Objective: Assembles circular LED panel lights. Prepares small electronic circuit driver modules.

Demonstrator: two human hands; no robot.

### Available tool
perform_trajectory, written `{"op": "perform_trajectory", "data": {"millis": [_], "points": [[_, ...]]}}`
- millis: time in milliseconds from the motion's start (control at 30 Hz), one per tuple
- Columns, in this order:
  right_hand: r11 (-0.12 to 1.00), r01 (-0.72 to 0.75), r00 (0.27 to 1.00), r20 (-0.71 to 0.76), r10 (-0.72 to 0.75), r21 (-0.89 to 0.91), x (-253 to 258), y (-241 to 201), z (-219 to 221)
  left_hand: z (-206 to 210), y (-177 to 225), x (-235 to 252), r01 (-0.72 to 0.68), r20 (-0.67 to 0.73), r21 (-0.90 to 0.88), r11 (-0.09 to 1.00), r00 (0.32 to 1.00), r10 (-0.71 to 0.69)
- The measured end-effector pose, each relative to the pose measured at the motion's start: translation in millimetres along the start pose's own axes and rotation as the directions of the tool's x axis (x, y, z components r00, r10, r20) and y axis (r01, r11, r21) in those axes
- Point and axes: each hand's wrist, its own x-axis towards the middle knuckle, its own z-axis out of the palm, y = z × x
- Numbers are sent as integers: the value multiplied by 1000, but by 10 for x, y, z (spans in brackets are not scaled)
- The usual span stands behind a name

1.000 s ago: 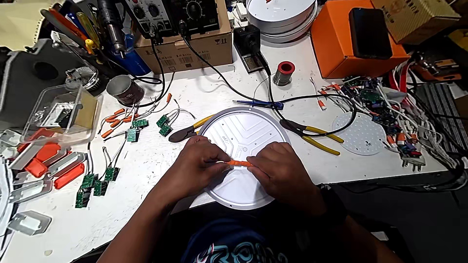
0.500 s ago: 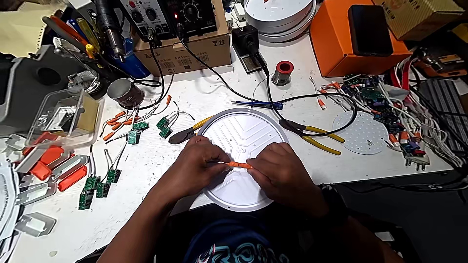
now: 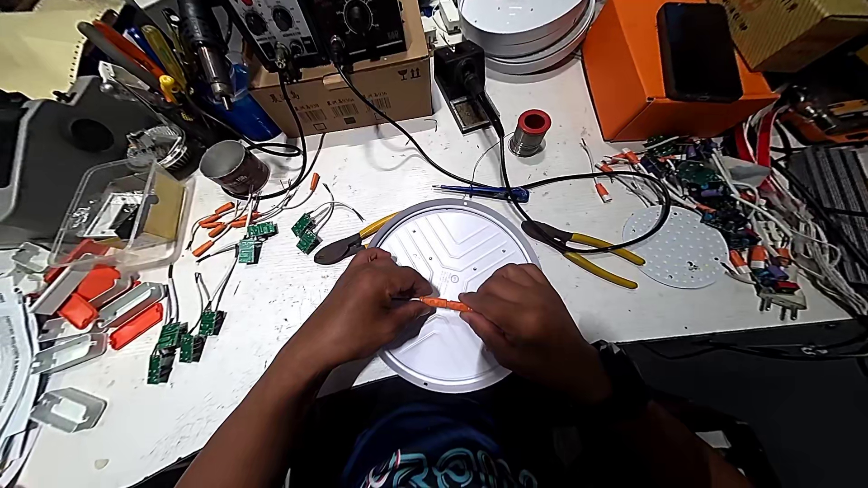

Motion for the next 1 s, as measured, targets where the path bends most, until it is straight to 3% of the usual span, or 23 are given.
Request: {"op": "perform_trajectory", "data": {"millis": [167, 667, 1000], "points": [[1000, -11, 1000, 10, 11, -9, 7, -6, -7, -2, -12, 0, -18, 48, 156, 988, 999, 11], [984, 160, 982, 114, -151, -76, 57, 43, -32, 93, 54, -50, -320, 93, 356, 878, 947, 307], [976, 209, 953, 212, -216, 58, 96, 127, -35, 110, 73, 33, -351, 191, 310, 883, 933, 304]]}}
